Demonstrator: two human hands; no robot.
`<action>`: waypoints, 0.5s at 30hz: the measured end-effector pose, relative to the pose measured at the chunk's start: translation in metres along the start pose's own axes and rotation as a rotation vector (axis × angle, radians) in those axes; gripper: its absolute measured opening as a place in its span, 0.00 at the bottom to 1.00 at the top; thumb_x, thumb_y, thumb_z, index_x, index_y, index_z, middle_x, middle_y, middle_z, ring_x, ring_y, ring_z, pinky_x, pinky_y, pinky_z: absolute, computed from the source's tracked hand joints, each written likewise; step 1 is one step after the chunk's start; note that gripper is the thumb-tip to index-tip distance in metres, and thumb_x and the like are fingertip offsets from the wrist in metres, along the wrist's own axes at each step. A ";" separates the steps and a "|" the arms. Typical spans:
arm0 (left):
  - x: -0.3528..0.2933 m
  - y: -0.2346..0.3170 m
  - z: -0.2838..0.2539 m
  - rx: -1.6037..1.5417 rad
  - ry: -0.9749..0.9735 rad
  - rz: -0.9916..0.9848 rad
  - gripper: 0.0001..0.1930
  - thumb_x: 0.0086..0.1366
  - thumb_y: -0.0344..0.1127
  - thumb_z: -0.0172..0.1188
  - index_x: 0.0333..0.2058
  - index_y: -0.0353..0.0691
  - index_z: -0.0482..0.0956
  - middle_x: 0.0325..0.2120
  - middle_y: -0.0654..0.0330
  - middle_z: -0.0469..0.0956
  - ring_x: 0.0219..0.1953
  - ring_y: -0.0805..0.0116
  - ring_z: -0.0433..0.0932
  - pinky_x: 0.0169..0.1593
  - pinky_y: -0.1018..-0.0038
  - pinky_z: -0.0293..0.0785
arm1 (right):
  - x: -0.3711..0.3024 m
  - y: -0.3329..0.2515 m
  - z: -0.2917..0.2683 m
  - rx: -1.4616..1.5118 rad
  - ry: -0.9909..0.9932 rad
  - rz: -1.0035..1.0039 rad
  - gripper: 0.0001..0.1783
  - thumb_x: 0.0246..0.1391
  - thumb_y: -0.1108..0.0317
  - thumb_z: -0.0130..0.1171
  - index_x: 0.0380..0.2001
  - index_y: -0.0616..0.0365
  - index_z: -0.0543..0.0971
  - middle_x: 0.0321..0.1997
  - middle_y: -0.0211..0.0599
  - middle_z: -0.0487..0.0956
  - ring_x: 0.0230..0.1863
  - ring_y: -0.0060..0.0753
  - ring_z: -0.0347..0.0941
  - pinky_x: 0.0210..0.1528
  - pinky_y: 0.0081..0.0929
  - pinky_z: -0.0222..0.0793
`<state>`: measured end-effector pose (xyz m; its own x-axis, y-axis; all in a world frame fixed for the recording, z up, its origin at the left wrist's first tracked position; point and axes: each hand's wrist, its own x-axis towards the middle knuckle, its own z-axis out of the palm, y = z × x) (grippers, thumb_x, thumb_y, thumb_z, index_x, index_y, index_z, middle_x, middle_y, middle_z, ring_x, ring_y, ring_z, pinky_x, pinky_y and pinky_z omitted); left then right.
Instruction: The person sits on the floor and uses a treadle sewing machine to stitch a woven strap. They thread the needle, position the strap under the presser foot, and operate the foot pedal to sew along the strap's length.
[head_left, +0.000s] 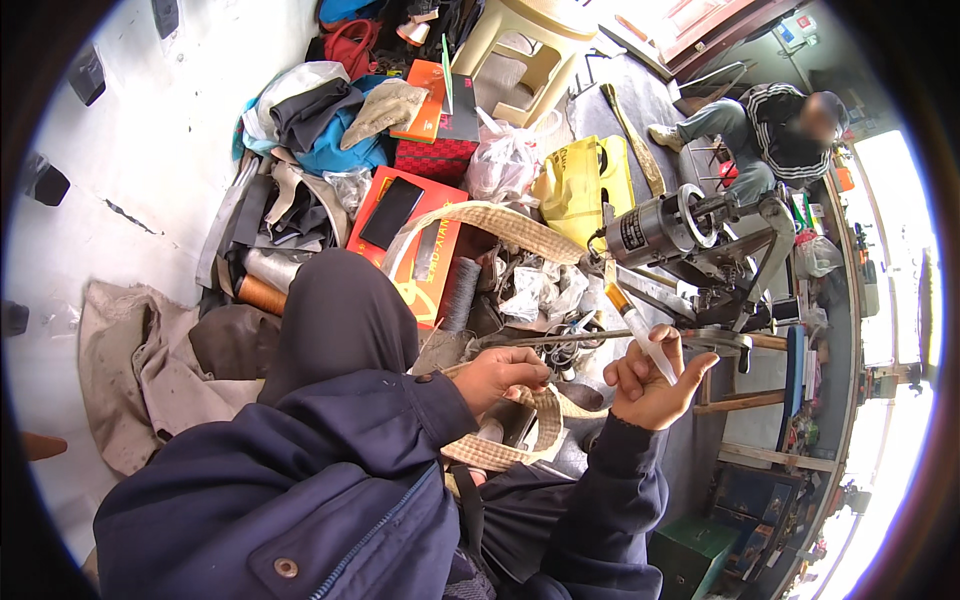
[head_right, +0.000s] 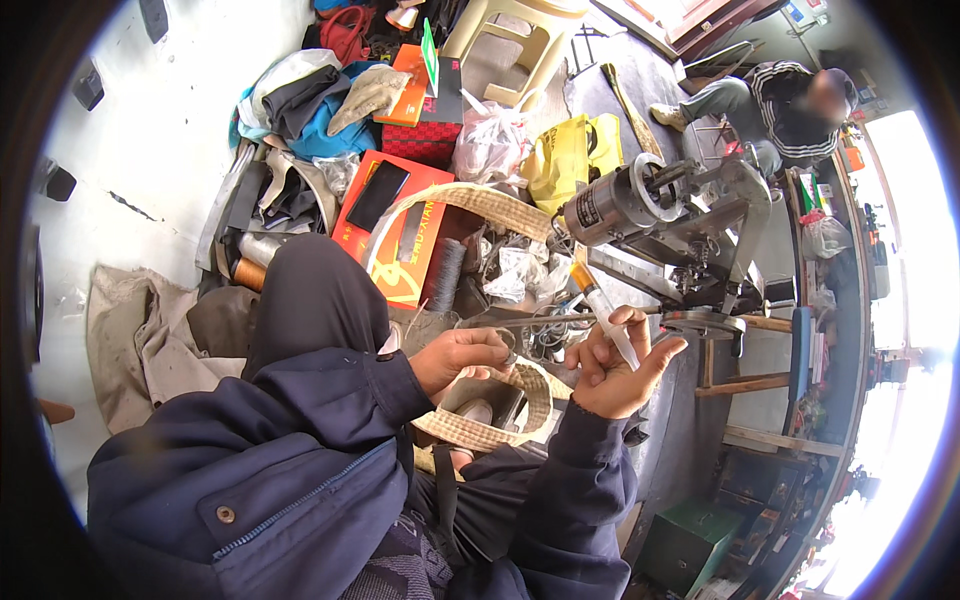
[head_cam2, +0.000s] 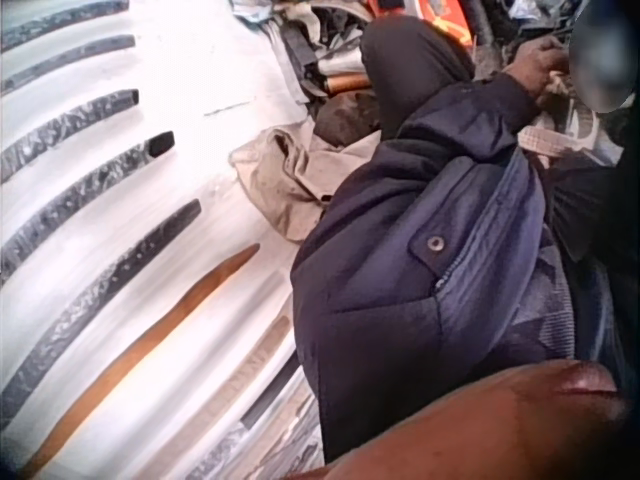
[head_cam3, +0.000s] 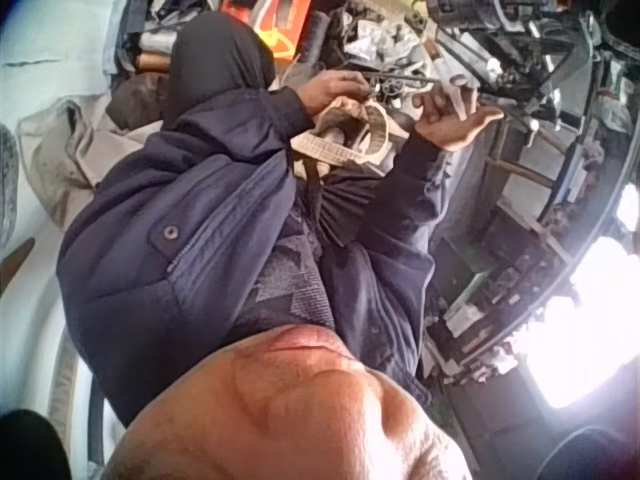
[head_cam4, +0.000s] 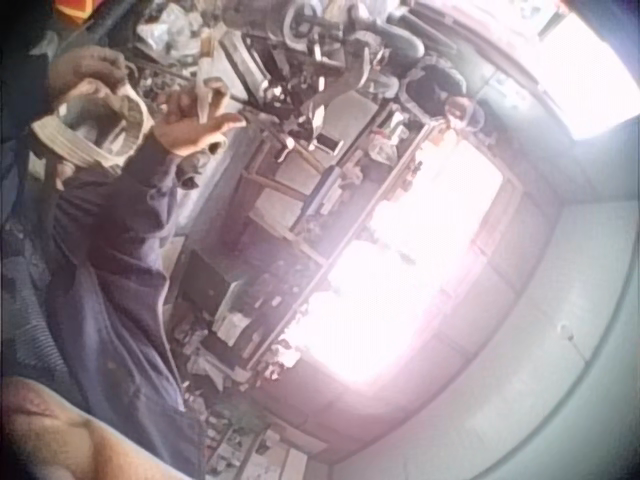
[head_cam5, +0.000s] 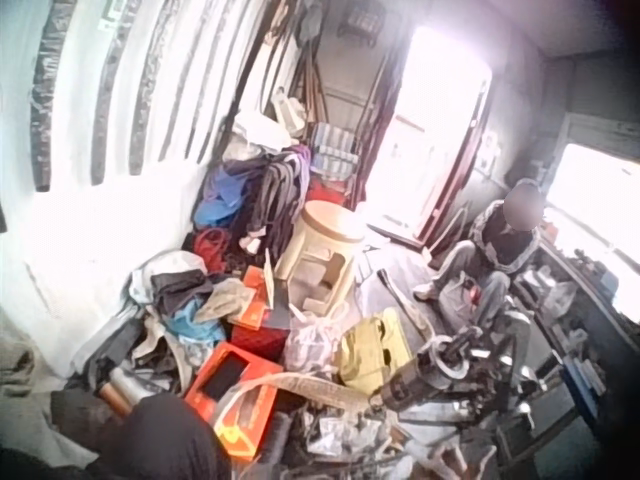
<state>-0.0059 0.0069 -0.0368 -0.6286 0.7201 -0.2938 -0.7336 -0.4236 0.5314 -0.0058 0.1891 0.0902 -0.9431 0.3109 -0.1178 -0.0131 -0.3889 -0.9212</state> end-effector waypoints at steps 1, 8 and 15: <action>0.001 0.000 -0.001 -0.005 -0.001 0.012 0.07 0.68 0.36 0.62 0.38 0.41 0.79 0.36 0.64 0.80 0.42 0.77 0.77 0.49 0.77 0.68 | 0.000 0.000 0.000 -0.014 0.004 0.000 0.46 0.54 0.16 0.37 0.35 0.53 0.73 0.14 0.23 0.59 0.10 0.17 0.46 0.18 0.25 0.59; 0.000 0.001 -0.001 0.023 0.003 0.013 0.07 0.67 0.36 0.62 0.38 0.40 0.79 0.36 0.64 0.80 0.41 0.77 0.76 0.46 0.79 0.68 | 0.001 -0.002 0.002 -0.046 0.017 -0.023 0.46 0.54 0.16 0.38 0.34 0.53 0.73 0.14 0.22 0.57 0.11 0.16 0.46 0.18 0.25 0.58; 0.000 -0.001 0.005 -0.032 0.028 0.042 0.08 0.67 0.34 0.61 0.38 0.35 0.80 0.32 0.63 0.79 0.31 0.83 0.72 0.32 0.86 0.64 | 0.001 -0.003 0.004 -0.047 0.029 -0.037 0.46 0.54 0.16 0.38 0.33 0.54 0.73 0.14 0.22 0.57 0.10 0.16 0.46 0.18 0.25 0.59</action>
<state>-0.0043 0.0099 -0.0336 -0.6657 0.6857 -0.2943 -0.7141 -0.4710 0.5180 -0.0077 0.1872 0.0939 -0.9323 0.3494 -0.0936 -0.0312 -0.3355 -0.9415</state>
